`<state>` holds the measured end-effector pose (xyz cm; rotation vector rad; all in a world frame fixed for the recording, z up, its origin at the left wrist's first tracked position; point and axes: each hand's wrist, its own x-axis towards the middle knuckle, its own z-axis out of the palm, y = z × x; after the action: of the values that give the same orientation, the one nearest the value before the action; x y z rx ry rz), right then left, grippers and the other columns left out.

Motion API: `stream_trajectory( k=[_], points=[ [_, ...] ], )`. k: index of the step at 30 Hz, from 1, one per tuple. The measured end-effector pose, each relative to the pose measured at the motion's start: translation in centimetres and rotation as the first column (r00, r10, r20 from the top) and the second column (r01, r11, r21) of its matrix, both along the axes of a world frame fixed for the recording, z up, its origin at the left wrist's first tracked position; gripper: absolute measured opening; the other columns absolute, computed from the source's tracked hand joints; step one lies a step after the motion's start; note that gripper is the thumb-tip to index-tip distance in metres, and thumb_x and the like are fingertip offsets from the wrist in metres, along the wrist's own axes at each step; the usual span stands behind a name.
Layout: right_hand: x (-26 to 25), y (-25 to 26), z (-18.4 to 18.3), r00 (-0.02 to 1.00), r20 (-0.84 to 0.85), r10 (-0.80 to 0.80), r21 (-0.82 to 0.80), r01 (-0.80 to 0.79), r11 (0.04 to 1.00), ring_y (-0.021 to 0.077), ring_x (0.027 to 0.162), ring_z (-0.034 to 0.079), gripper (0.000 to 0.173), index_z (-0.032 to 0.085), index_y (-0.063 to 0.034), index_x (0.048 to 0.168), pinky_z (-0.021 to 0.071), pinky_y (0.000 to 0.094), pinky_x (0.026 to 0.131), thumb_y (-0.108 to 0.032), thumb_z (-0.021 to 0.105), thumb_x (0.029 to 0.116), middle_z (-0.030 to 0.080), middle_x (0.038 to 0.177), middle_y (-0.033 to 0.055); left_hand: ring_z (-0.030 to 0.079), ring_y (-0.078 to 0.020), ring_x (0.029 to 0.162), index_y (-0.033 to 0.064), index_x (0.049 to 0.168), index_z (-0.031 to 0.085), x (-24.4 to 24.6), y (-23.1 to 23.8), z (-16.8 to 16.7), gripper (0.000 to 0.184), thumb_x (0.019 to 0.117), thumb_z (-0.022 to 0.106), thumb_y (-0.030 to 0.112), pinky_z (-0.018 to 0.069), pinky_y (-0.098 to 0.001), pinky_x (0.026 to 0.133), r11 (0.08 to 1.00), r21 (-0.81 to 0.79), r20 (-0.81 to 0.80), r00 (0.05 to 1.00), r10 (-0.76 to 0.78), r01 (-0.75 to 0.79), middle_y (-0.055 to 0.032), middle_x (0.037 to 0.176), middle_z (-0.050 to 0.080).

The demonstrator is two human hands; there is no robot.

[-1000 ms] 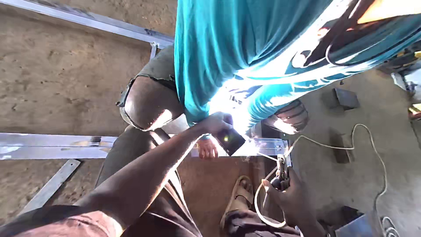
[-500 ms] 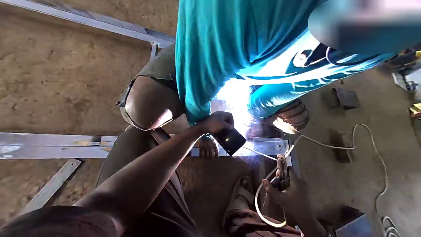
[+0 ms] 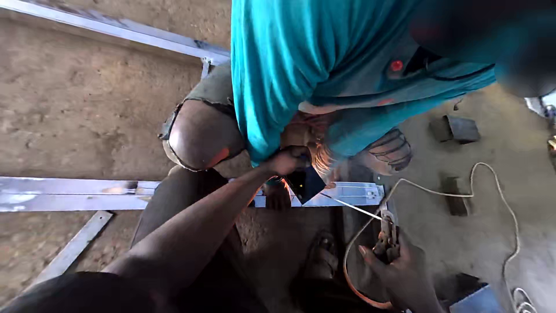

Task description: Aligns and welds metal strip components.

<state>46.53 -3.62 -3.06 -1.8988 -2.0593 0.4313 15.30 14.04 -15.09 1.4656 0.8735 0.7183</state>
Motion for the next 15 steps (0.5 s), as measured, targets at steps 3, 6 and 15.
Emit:
stream_trajectory(
  k=[3,6,15],
  points=[
    [0.3,-0.2,1.1,0.999,0.046,0.011,-0.027,-0.01,1.0,0.0084,0.061,0.063,0.075,0.067,0.0013,0.111,0.0557,0.0346,0.055,-0.063,0.075,0.0725,0.068,0.074,0.0019,0.061,-0.014,0.082,0.0003,0.107,0.068,-0.1,-0.1,0.5,0.013,0.1,0.059,0.007,0.0518,-0.0362,0.077,0.992,-0.065,-0.068,0.991,-0.113,0.108,-0.0092,0.096,0.068],
    [1.1,-0.4,2.9,0.997,0.079,0.019,-0.111,-0.01,0.994,0.012,0.062,0.064,0.075,0.067,0.0003,0.112,0.0552,0.0379,0.056,-0.062,0.076,0.0718,0.068,0.075,0.0036,0.063,-0.0203,0.083,0.0002,0.102,0.07,0.2,-0.6,0.4,0.01,0.0972,0.064,0.007,0.053,-0.0438,0.079,0.942,-0.159,-0.242,0.913,-0.329,0.297,-0.0119,0.092,0.068],
    [3.3,-0.8,3.7,0.995,0.072,0.071,-0.28,-0.048,0.959,0.0104,0.059,0.061,0.074,0.067,-0.0055,0.112,0.0526,0.0383,0.053,-0.065,0.077,0.069,0.065,0.071,-0.0013,0.067,-0.026,0.091,0.0043,0.101,0.075,1.8,-1.7,0.1,0.02,0.1017,0.06,0.018,0.0512,-0.0511,0.087,0.783,-0.29,-0.603,0.53,-0.596,0.551,-0.0125,0.097,0.072]
  ],
)
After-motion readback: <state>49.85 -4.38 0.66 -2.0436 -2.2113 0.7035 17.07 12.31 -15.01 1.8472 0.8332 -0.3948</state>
